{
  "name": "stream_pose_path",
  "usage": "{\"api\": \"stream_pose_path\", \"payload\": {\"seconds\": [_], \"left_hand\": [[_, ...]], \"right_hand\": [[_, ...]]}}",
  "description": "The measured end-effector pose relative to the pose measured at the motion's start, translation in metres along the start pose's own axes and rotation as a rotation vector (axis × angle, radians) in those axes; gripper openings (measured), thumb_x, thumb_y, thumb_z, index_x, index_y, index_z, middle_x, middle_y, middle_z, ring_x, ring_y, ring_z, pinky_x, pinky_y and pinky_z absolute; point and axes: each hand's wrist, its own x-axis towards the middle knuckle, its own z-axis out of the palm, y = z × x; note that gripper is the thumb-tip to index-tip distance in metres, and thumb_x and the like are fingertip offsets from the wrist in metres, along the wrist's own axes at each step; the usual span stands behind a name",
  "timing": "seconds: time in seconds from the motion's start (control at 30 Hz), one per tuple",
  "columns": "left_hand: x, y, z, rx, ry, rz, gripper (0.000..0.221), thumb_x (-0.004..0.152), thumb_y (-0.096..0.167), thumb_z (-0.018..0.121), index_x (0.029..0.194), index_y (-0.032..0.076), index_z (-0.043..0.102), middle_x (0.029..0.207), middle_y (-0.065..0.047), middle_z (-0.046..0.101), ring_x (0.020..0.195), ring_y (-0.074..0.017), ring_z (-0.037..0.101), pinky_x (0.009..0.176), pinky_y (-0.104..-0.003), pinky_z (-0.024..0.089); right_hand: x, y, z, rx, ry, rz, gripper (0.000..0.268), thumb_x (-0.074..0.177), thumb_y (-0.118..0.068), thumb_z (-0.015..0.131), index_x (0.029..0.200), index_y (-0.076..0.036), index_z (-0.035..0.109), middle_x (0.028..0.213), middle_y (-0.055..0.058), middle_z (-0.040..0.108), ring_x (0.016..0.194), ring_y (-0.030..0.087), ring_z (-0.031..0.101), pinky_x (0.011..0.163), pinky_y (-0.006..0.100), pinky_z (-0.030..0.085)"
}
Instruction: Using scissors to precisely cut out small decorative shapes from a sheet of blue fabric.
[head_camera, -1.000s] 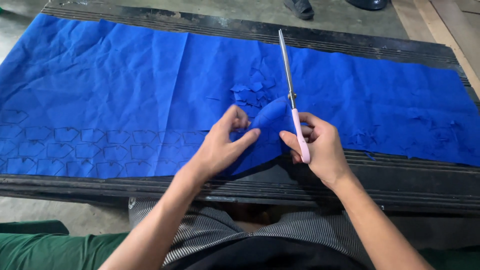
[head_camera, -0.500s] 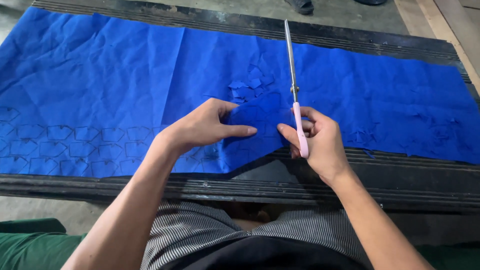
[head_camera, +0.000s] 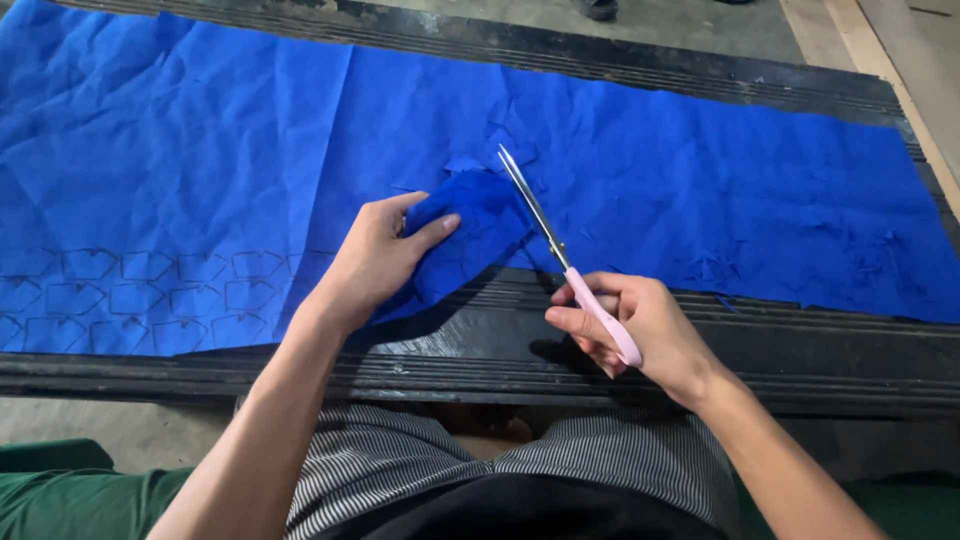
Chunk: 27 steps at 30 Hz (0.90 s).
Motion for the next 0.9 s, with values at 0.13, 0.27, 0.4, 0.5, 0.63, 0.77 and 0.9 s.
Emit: {"api": "stream_pose_path", "payload": {"seconds": [0.13,0.27,0.4,0.5,0.63,0.77,0.9], "left_hand": [[-0.007,-0.002,0.008,-0.112,0.033,0.075,0.012,0.095,0.022,0.075,0.097,0.011,0.077,0.067,-0.004,0.069,0.060,-0.0111,0.065,0.055,-0.023,0.057],[-0.013,-0.002,0.012,-0.153,0.110,0.099,0.013,0.097,0.024,0.074,0.092,0.012,0.076,0.063,-0.001,0.065,0.057,-0.0073,0.059,0.050,-0.020,0.052],[-0.011,-0.009,0.014,-0.230,0.169,0.060,0.017,0.095,0.026,0.076,0.088,0.011,0.076,0.062,0.000,0.064,0.055,-0.0074,0.057,0.046,-0.022,0.050],[-0.019,-0.001,0.010,-0.464,0.095,0.040,0.017,0.099,0.011,0.067,0.103,-0.006,0.072,0.079,-0.003,0.069,0.056,-0.0051,0.054,0.048,-0.020,0.045],[-0.023,0.000,0.011,-0.459,0.078,0.028,0.019,0.099,0.012,0.068,0.102,-0.006,0.072,0.074,-0.005,0.069,0.051,-0.0054,0.053,0.043,-0.019,0.045],[-0.023,-0.006,0.009,-0.462,0.073,0.033,0.019,0.100,0.013,0.068,0.099,-0.005,0.071,0.073,-0.003,0.066,0.051,-0.0048,0.052,0.044,-0.020,0.044],[-0.016,-0.016,0.006,-0.529,0.104,0.020,0.021,0.101,0.017,0.069,0.099,-0.004,0.070,0.073,-0.003,0.067,0.051,-0.0050,0.052,0.044,-0.020,0.044]], "right_hand": [[-0.002,0.002,-0.004,0.006,-0.027,0.030,0.026,0.084,-0.009,0.081,0.101,0.007,0.070,0.051,0.015,0.057,0.034,0.015,0.047,0.030,0.030,0.044],[-0.006,-0.004,-0.009,-0.032,-0.112,0.079,0.027,0.087,-0.014,0.078,0.101,0.006,0.070,0.056,0.012,0.056,0.042,0.016,0.051,0.038,0.032,0.049],[-0.016,-0.016,-0.026,-0.112,-0.203,0.181,0.032,0.089,-0.024,0.076,0.098,0.006,0.071,0.064,0.011,0.056,0.053,0.017,0.053,0.046,0.034,0.052],[-0.015,-0.012,-0.040,-0.179,-0.241,0.325,0.039,0.078,-0.024,0.080,0.103,0.006,0.075,0.067,0.013,0.063,0.051,0.019,0.053,0.046,0.033,0.045],[-0.016,-0.012,-0.033,-0.146,-0.278,0.342,0.037,0.082,-0.023,0.078,0.101,0.007,0.074,0.062,0.011,0.060,0.050,0.018,0.051,0.046,0.033,0.044],[-0.009,-0.013,-0.031,-0.115,-0.334,0.318,0.039,0.080,-0.025,0.080,0.100,0.008,0.073,0.061,0.009,0.056,0.051,0.017,0.050,0.046,0.033,0.044],[-0.007,-0.015,-0.042,-0.022,-0.390,0.392,0.026,0.091,-0.015,0.067,0.099,0.010,0.069,0.062,0.011,0.054,0.051,0.018,0.047,0.044,0.036,0.043]]}}
